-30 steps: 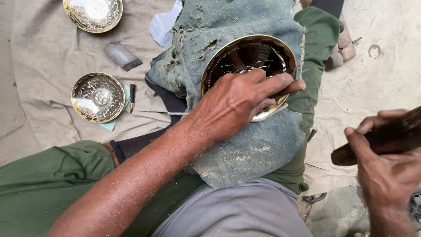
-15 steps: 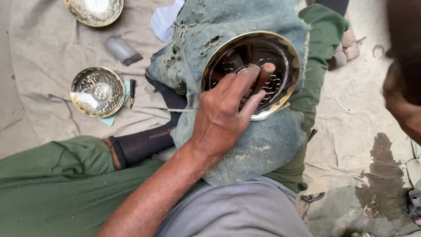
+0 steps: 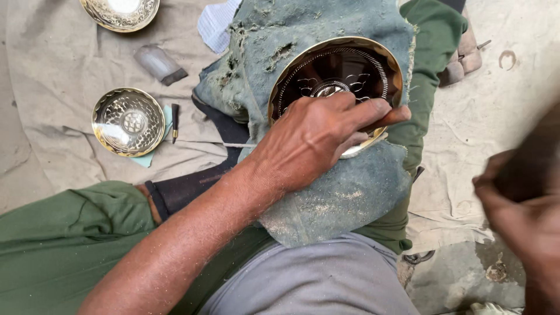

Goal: The person sits on the ground with a brass plate resting on a cloth pad and holds a punch against the plate's embossed floral pattern while striking it with a wooden mallet, repositioning the punch repeatedly to work the pattern across the plate. Other finished brass plates and spare punches lie on the cloth beside them.

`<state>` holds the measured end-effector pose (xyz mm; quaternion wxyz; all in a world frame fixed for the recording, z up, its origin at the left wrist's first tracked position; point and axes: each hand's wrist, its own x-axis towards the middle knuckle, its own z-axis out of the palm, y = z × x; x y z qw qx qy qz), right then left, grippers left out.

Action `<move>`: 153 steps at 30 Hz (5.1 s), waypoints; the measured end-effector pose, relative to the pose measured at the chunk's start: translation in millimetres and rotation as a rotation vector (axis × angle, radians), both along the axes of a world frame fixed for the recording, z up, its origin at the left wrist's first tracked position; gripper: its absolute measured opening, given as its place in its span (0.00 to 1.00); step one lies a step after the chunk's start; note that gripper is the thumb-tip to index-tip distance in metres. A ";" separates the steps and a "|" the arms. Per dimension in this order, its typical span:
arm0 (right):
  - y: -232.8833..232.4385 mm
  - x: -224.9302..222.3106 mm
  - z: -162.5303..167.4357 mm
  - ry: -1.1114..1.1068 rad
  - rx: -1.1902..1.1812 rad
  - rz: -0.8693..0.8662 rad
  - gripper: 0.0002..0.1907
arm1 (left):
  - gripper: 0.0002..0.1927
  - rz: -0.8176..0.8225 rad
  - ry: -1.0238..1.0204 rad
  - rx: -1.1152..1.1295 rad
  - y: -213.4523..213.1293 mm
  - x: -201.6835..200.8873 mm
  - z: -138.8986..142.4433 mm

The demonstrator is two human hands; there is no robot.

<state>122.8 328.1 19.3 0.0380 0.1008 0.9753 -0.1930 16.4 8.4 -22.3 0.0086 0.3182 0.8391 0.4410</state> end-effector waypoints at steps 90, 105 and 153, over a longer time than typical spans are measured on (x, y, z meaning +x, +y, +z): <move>39.8 -79.5 -6.6 -0.128 0.169 0.298 0.14 | 0.22 0.379 -0.115 0.233 -13.0 32.7 -3.7; 33.6 -87.1 -7.6 -0.211 0.375 0.353 0.14 | 0.22 0.384 0.000 0.112 -8.2 38.3 -5.9; -36.3 -0.4 31.9 0.011 -1.067 -0.009 0.38 | 0.27 -0.078 0.106 0.062 5.3 -20.2 3.7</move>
